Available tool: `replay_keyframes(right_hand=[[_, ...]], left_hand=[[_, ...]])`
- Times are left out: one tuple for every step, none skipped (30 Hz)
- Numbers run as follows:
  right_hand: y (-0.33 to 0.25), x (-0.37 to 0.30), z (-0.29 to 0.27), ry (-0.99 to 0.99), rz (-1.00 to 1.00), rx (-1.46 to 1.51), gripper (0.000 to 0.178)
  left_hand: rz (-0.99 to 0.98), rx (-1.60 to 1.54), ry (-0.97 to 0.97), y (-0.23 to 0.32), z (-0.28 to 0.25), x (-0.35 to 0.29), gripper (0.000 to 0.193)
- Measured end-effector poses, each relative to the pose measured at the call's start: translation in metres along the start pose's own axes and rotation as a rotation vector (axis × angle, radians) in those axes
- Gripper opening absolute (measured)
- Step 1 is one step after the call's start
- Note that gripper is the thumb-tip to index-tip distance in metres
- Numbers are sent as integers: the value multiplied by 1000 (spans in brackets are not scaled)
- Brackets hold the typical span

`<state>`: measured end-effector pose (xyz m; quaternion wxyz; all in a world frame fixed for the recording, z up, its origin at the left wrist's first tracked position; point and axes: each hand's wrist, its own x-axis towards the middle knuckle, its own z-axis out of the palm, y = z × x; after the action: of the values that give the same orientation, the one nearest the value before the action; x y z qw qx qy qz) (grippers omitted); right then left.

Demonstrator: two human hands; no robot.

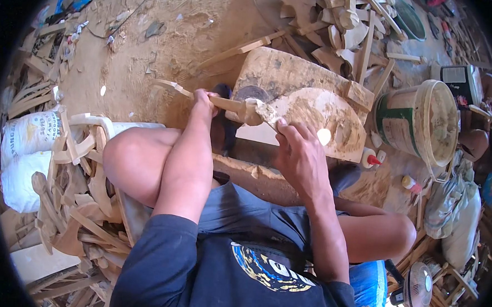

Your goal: The person applies filler onto a carved wooden piece by hand, places the piece into a container, and picks up another wooden piece to apply filler onto it.

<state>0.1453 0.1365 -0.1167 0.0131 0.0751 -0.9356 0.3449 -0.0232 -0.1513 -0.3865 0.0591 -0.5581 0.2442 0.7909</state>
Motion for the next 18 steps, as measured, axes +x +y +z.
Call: replay_keyframes(right_hand=[[-2, 0, -5, -43, 32, -16, 24], [-2, 0, -6, -45, 24, -17, 24], [-1, 0, -6, -17, 28, 29, 24], [1, -1, -7, 13, 40, 67, 24], [1, 2, -4, 61, 55, 87, 24], [1, 2, 0, 60, 55, 82, 24], [4, 2, 6, 83, 14, 82, 25], [6, 2, 13, 103, -30, 88, 26], [9, 0, 21, 106, -77, 8, 27], [5, -1, 23, 102, -83, 13, 27], [2, -4, 23, 95, -79, -32, 27], [-1, -6, 24, 90, -74, -78, 28], [0, -9, 23, 109, -62, -70, 27], [0, -12, 19, 108, -61, -75, 27], [-1, -14, 14, 67, -23, -79, 28], [-2, -15, 9, 25, 7, -76, 28], [-2, -14, 6, 25, 3, -76, 28], [-1, -12, 3, 35, -5, -56, 29]], left_hand=[[-15, 5, 11, 2, 0, 1, 24], [-12, -2, 10, 4, -1, 2, 24], [-20, -7, 25, 7, -2, 2, 27], [-39, -5, 36, 4, -1, 0, 30], [-45, -7, 34, 1, 0, -1, 30], [-69, 4, 26, -1, 1, -3, 30], [-95, 17, 16, -4, 5, -7, 30], [-96, 14, 14, -4, 6, -9, 30], [-87, 34, 19, -6, 9, -11, 31], [-70, 51, 30, -2, 6, -12, 32], [-65, 45, 33, 1, 5, -11, 32], [-64, 53, 43, 4, 5, -10, 33], [-72, 66, 50, 1, 7, -11, 34], [-78, 66, 49, -1, 8, -12, 34], [-72, 72, 42, -4, 7, -13, 32], [-59, 73, 37, -3, 5, -12, 31], [-56, 69, 36, -1, 4, -10, 31], [-55, 47, 43, 1, 3, -9, 30]])
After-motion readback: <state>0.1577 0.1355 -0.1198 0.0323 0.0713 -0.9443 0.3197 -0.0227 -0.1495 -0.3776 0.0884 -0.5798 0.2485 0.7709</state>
